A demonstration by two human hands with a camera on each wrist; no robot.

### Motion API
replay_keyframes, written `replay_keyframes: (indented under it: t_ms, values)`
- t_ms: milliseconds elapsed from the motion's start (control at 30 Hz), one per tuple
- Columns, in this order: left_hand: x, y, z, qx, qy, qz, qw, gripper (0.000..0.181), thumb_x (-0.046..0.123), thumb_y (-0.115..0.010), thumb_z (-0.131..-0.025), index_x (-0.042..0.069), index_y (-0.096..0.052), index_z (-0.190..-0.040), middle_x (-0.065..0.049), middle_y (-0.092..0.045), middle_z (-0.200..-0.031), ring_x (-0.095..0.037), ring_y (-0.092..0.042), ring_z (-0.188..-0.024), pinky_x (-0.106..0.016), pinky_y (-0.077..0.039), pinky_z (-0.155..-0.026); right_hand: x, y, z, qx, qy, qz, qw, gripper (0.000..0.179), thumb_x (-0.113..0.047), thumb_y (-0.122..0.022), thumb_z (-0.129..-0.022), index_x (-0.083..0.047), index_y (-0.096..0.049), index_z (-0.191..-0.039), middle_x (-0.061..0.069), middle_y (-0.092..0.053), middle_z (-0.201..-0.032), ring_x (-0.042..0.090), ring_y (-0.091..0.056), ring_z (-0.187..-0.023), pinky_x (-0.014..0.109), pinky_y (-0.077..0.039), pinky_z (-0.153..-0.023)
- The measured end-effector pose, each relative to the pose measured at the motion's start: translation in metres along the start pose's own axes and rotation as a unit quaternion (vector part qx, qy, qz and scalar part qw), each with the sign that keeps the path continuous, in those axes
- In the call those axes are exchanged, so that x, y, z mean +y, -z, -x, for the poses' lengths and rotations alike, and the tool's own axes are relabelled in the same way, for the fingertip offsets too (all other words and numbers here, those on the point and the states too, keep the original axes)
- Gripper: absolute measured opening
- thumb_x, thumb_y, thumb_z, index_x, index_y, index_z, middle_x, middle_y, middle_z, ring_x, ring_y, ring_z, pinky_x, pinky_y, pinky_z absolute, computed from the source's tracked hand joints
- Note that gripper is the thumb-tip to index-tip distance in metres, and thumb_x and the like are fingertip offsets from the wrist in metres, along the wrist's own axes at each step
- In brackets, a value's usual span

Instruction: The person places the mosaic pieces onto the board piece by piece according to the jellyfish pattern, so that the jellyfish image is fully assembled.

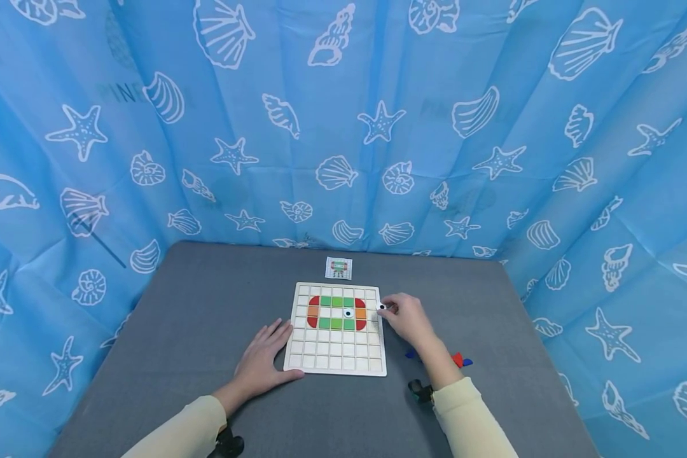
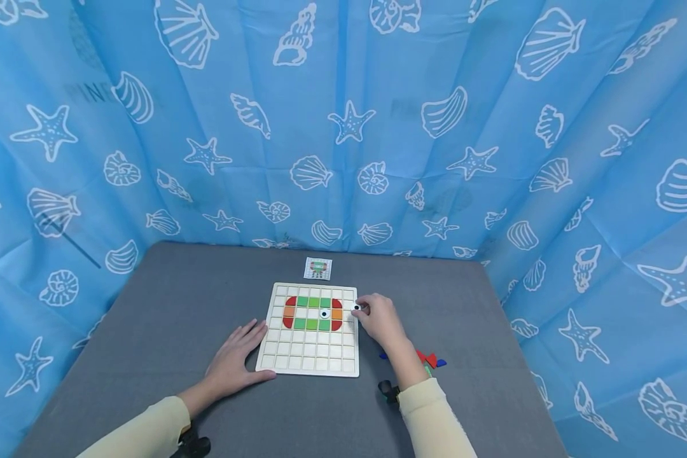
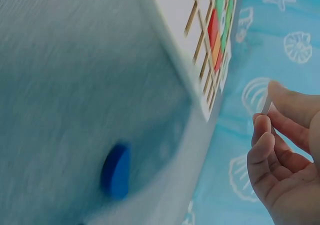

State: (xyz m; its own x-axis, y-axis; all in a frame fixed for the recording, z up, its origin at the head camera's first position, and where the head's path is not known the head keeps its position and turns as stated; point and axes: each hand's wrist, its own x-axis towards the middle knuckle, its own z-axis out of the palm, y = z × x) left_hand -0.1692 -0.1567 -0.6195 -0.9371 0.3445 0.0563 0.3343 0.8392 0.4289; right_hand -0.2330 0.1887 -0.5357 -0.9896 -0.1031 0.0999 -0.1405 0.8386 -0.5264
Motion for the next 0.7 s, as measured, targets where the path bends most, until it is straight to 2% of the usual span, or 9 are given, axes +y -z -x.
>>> replay_keyframes:
  t_ms: [267,500,700]
  values:
    - [0.0,-0.001,0.0,0.004,-0.002,0.0,1.0,0.114,0.087,-0.06,-0.073,0.015,-0.036,-0.158,-0.001,-0.034,-0.164,-0.027,-0.024,-0.155,-0.053,-0.02,-0.125,-0.024,-0.011,-0.007,-0.018,0.007,-0.02,0.9996,0.024,-0.018,-0.079,-0.088,-0.007,-0.076,-0.109,0.004,-0.068,-0.095,0.014,-0.057,-0.078,0.03,-0.051,-0.067]
    - [-0.001,0.0,0.001,0.0,0.0,-0.003,1.0,0.115,0.089,-0.058,-0.072,0.014,-0.036,-0.158,-0.001,-0.033,-0.164,-0.027,-0.023,-0.155,-0.053,-0.02,-0.125,-0.044,-0.028,-0.017,-0.028,0.037,-0.044,0.998,0.022,-0.017,-0.081,-0.086,-0.007,-0.078,-0.106,0.003,-0.07,-0.09,0.013,-0.06,-0.076,0.029,-0.052,-0.062]
    - [-0.001,0.0,-0.001,-0.004,-0.001,-0.002,1.0,0.115,0.089,-0.056,-0.073,0.015,-0.035,-0.158,-0.001,-0.032,-0.165,-0.027,-0.022,-0.155,-0.053,-0.019,-0.125,-0.06,-0.049,-0.025,-0.055,0.04,-0.039,0.9969,0.023,-0.022,-0.08,-0.088,-0.008,-0.078,-0.106,0.004,-0.072,-0.094,0.013,-0.062,-0.079,0.031,-0.054,-0.07]
